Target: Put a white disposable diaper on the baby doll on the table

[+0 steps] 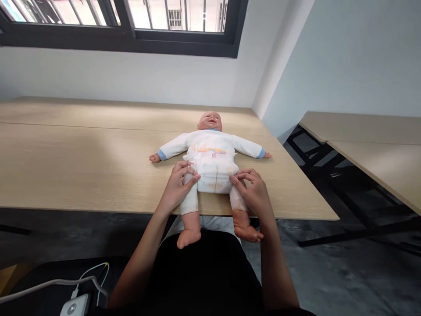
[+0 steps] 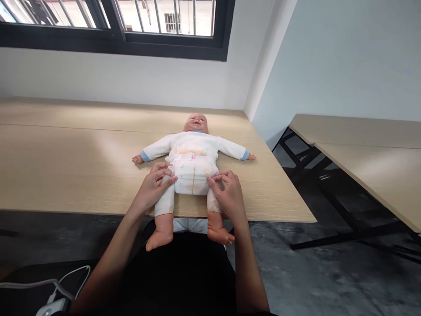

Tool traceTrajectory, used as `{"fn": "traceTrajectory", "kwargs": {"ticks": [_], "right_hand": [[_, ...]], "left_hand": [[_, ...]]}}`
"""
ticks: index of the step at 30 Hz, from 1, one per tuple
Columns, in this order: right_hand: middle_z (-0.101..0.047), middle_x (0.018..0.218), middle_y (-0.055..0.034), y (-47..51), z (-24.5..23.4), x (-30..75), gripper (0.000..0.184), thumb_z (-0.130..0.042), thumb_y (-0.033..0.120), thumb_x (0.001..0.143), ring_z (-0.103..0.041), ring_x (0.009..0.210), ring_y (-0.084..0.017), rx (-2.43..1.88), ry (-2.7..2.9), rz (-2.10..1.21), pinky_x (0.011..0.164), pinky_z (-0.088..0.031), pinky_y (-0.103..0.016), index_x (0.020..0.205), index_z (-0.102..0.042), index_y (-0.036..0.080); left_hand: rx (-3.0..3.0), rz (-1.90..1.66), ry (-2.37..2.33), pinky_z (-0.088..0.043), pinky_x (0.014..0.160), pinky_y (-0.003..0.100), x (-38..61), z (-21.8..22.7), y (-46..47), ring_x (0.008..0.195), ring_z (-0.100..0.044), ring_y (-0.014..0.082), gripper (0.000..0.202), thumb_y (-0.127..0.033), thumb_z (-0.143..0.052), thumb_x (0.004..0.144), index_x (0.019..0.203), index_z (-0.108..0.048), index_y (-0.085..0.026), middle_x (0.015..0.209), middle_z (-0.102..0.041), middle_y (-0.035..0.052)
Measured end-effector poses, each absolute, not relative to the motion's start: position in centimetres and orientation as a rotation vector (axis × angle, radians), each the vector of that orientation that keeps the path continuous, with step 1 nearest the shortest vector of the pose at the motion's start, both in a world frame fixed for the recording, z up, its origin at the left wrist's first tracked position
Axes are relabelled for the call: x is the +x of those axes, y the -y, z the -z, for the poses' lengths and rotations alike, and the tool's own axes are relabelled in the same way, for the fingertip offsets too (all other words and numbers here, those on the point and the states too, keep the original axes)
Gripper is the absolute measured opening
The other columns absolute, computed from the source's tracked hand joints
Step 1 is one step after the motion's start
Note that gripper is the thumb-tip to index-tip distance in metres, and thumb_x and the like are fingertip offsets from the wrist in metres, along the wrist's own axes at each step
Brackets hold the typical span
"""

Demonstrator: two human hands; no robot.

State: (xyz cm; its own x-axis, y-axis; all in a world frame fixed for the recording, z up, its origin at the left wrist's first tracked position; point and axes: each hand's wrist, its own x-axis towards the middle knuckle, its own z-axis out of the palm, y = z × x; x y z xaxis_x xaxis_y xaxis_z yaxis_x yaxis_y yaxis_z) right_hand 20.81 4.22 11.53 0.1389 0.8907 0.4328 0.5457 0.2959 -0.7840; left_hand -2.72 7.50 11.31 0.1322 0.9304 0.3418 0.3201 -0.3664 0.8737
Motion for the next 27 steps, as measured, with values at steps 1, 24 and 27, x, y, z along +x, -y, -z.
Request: {"fn": "traceTrajectory", "kwargs": {"ticks": [1,24,27], "right_hand": [[-0.065,0.096,-0.0087,-4.2,-11.5,20.9,0.029,-0.066,0.048,0.087,-0.060,0.099,-0.028,-1.368,1.532,-0.438,0.098,-0.044,-0.048,0.075,-0.068,0.021],[-0.068,0.092,-0.0053,-3.8,-9.9,20.7,0.037,-0.073,0.055,0.082,-0.065,0.087,-0.021,-1.235,1.125,-0.773,0.074,-0.053,-0.031,0.085,-0.065,0.019],[-0.068,0.091,-0.0049,-3.8,-9.8,20.7,0.036,-0.073,0.054,0.083,-0.065,0.087,-0.021,-1.227,1.119,-0.778,0.073,-0.053,-0.031,0.085,-0.065,0.019]], "left_hand": [[1.790,-1.213,-1.210,-0.048,0.108,0.039,-2.9,-11.3,-7.5,0.132,-0.050,0.0248,0.018,-0.035,-0.065,0.091,0.082,-0.065,-0.019,0.127,-0.054,0.0095],[1.655,-1.359,-1.051,-0.046,0.103,0.035,-2.9,-10.5,-7.9,0.127,-0.051,0.0244,0.020,-0.038,-0.074,0.082,0.079,-0.067,-0.019,0.119,-0.054,0.0078],[1.651,-1.353,-1.051,-0.047,0.102,0.034,-2.8,-10.6,-7.8,0.127,-0.051,0.0243,0.021,-0.039,-0.074,0.082,0.079,-0.067,-0.019,0.120,-0.054,0.0079]]}}
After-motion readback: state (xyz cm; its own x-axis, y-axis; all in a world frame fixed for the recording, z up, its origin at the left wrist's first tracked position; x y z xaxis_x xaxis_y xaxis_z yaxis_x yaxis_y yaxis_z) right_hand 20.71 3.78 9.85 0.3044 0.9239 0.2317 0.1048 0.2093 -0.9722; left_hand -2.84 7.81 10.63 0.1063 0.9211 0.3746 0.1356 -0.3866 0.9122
